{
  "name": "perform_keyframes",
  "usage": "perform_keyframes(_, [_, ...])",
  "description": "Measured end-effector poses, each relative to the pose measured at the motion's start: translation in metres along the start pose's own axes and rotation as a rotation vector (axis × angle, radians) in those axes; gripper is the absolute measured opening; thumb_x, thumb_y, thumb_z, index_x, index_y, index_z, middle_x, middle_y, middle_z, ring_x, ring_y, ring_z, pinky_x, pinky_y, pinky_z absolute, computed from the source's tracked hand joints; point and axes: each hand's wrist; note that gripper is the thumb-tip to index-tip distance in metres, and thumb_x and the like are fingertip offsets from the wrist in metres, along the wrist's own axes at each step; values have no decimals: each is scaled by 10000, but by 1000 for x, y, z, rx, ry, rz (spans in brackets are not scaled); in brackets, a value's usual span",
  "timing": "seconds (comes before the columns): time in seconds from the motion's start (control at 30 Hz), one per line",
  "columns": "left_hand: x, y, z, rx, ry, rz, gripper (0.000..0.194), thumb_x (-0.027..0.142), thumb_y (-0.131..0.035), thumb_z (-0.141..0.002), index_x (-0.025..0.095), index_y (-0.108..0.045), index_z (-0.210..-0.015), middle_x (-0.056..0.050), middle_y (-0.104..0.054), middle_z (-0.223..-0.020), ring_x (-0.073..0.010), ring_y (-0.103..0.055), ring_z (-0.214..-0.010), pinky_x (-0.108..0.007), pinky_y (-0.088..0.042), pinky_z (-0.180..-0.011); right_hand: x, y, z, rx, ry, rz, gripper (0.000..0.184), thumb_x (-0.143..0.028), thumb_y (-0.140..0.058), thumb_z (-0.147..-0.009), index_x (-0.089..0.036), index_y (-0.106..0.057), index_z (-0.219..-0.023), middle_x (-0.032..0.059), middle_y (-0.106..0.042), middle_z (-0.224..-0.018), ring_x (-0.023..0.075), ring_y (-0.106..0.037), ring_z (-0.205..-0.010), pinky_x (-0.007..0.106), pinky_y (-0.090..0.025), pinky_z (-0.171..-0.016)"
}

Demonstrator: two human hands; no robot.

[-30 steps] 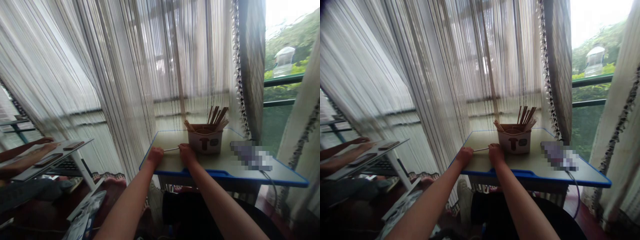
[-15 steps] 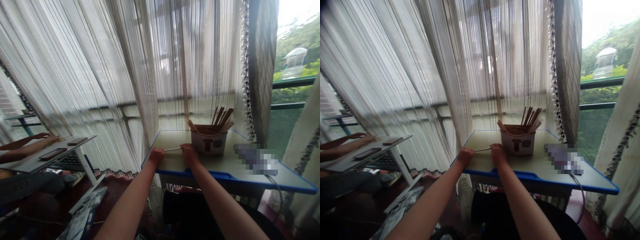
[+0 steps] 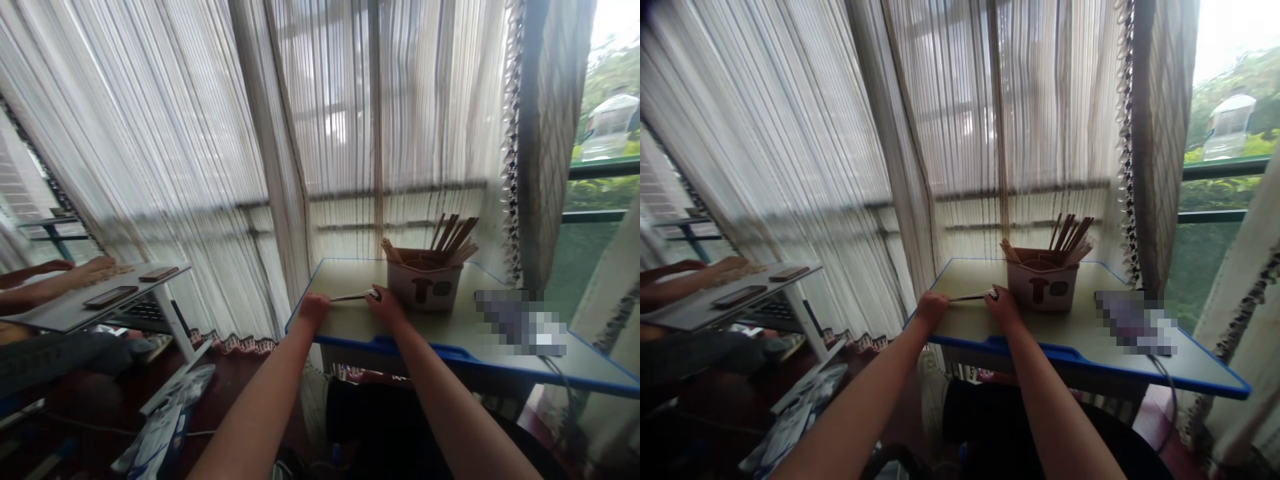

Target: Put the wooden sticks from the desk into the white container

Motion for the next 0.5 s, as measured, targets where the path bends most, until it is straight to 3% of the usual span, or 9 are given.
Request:
perform_keyframes(0.27, [-3,-5,-1,-25,93,52,234,109,-386,-792,115,-615,-838,-119,-628,-830,-209,-586,-825,-341,-419,-746,-3,0,-2,-36,-68,-75,447,-290,-410,-760,-85,-495,-1148,138,-518,-1172,178,-474,-1073,278,-334,-918])
perform_keyframes(0.5, [-9,-12,0,-28,125,105,228,170,-403,-796,133,-600,-903,-108,-606,-910,-192,-554,-886,-322,-400,-789,-4,-2,-1,1,-137,-109,367,-313,-425,-748,-146,-518,-1061,88,-601,-977,169,-549,-901,273,-396,-804])
Point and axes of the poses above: each hand's wrist, its own z-axis away from the middle knuckle, its own y-axis out of the back of the hand, x = y × z
